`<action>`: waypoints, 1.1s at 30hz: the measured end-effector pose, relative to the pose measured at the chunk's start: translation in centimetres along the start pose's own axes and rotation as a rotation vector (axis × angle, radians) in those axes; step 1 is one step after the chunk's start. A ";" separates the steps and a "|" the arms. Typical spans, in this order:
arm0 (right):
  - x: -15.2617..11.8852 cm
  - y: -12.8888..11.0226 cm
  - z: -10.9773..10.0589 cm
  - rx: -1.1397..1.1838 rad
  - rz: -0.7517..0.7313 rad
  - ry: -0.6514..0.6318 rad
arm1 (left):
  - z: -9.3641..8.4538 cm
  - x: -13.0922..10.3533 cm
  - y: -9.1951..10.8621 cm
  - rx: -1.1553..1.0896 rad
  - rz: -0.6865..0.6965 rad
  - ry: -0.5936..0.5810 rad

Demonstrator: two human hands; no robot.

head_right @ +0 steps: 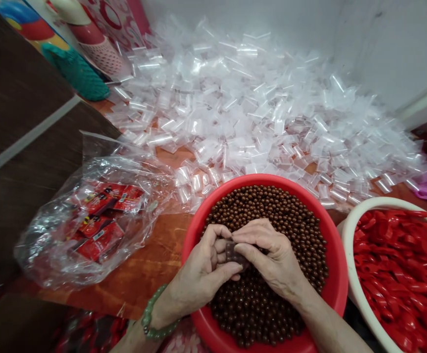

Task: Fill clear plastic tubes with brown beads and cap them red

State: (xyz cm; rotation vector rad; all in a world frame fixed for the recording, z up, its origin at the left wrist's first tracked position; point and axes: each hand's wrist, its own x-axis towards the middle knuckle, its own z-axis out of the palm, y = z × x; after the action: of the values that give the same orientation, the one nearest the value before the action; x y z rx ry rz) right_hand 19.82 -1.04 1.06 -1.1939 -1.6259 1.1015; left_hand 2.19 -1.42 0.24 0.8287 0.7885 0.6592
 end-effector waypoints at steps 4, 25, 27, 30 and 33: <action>-0.1 -0.3 -0.4 0.056 0.074 -0.056 | -0.1 0.0 -0.1 -0.007 0.022 0.000; -6.9 -3.0 -11.6 -0.590 0.023 0.410 | -1.1 0.1 0.9 0.384 0.013 0.161; -9.1 -1.3 -15.5 -0.773 0.171 0.555 | -1.1 0.0 0.8 0.414 -0.001 0.167; -10.9 2.0 -19.4 -0.808 0.370 0.464 | -1.1 -0.1 0.7 0.435 -0.007 0.181; -10.5 4.8 -20.4 -0.805 0.440 0.430 | -1.1 0.1 0.5 0.422 -0.002 0.221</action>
State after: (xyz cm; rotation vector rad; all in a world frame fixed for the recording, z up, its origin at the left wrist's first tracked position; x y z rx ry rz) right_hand 42.56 -6.82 1.08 -2.2132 -1.5212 0.3387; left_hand 1.24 -0.72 0.16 1.1494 1.1529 0.5969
